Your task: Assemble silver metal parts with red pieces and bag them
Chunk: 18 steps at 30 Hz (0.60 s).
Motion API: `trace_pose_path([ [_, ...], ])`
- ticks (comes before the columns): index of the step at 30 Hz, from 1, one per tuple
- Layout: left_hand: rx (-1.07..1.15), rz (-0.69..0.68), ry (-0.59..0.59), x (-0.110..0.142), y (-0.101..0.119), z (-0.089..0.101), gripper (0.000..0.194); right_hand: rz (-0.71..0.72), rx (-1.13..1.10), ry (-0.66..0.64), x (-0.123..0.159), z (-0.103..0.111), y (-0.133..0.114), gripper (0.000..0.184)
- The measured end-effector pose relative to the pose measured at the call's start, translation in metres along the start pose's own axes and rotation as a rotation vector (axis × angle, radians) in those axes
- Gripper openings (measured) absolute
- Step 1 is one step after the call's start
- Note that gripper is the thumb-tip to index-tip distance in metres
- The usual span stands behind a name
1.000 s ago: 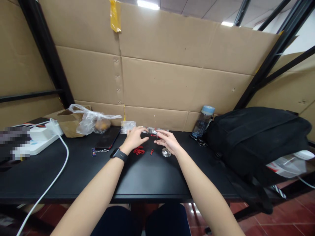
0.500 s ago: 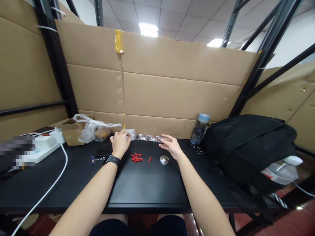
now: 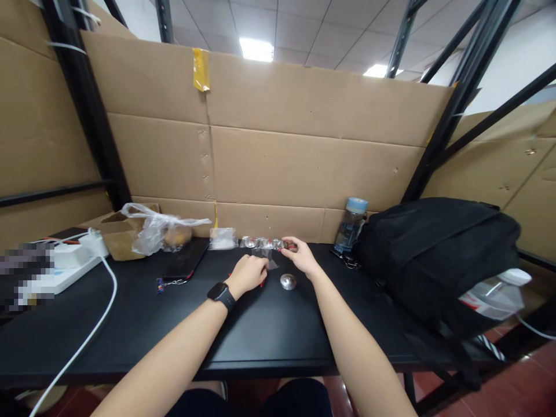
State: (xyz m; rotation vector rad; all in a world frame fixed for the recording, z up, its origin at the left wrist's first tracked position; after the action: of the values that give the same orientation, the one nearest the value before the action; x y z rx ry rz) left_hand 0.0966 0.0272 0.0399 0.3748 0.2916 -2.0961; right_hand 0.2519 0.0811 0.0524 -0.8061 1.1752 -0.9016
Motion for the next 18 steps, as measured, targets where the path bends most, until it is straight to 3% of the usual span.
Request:
trace_pose_path([
  [5, 0.146, -0.123, -0.022, 0.001, 0.004, -0.01, 0.027, 0.166, 0.312, 0.0, 0.0, 0.003, -0.001, 0.038],
  [8, 0.156, -0.111, -0.029, 0.001, 0.003, -0.017, 0.03, 0.147, 0.332, -0.031, 0.001, 0.003, 0.0, 0.041],
  [14, 0.094, -0.099, -0.114, 0.0, -0.002, -0.027, 0.035, 0.098, 0.446, -0.154, 0.005, -0.01, -0.005, 0.024],
  [18, 0.076, -0.085, -0.142, -0.001, -0.005, -0.03, 0.036, 0.041, 0.488, -0.216, 0.007, -0.015, 0.003, 0.027],
])
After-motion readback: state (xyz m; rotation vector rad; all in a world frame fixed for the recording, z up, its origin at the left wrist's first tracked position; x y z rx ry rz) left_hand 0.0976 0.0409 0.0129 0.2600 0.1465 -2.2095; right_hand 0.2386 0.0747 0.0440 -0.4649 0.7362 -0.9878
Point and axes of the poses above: each hand's wrist, its own x-axis away from the middle knuckle, its own z-axis out of the back of the hand, y = z × x, the point moved 9 cm from there along -x, towards the middle knuckle, and after that the axes turned 10 degrees about -x, right-handed, at the moved point
